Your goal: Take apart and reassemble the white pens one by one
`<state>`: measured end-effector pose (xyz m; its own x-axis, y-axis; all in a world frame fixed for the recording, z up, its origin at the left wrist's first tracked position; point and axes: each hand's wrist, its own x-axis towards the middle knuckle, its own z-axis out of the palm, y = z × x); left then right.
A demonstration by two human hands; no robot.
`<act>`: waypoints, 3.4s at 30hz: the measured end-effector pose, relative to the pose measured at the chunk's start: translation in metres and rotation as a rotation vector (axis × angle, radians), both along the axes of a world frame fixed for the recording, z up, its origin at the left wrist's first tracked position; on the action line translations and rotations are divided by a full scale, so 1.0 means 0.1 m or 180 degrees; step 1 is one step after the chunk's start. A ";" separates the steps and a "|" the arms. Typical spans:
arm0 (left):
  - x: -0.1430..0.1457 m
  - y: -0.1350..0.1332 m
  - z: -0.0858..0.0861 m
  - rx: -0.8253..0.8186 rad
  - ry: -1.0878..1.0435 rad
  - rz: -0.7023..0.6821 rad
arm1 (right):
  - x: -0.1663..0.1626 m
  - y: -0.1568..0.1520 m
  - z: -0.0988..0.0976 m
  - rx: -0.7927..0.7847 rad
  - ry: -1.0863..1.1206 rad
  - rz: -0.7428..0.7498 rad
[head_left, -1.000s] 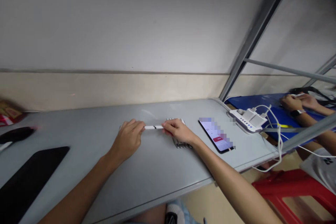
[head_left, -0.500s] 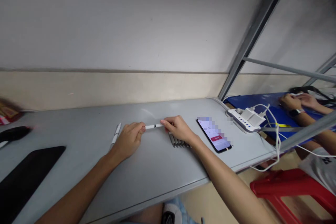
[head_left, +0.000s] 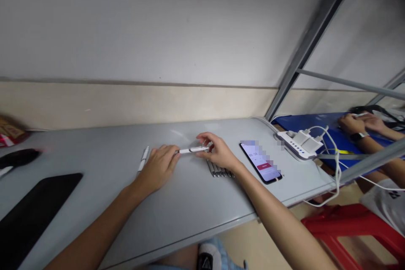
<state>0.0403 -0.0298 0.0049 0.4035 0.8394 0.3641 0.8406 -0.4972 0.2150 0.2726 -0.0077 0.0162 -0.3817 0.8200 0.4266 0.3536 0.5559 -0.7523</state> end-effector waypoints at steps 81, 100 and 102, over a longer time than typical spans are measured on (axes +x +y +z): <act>-0.13 0.15 0.00 -0.1243 -0.2299 0.0109 | 0.03 0.08 -0.10 -0.0525 0.0336 -0.0052; -0.06 0.03 0.14 -0.0822 -0.2136 -0.0029 | 0.02 0.04 -0.06 -0.0613 0.0199 -0.0004; -0.05 0.02 0.15 -0.0964 -0.1956 0.0010 | 0.01 0.04 -0.06 -0.0528 0.0205 -0.0002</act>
<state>0.0351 -0.0277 0.0197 0.1962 0.9412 0.2751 0.5228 -0.3378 0.7827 0.2741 -0.0035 0.0106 -0.3575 0.8814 0.3088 0.3021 0.4220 -0.8548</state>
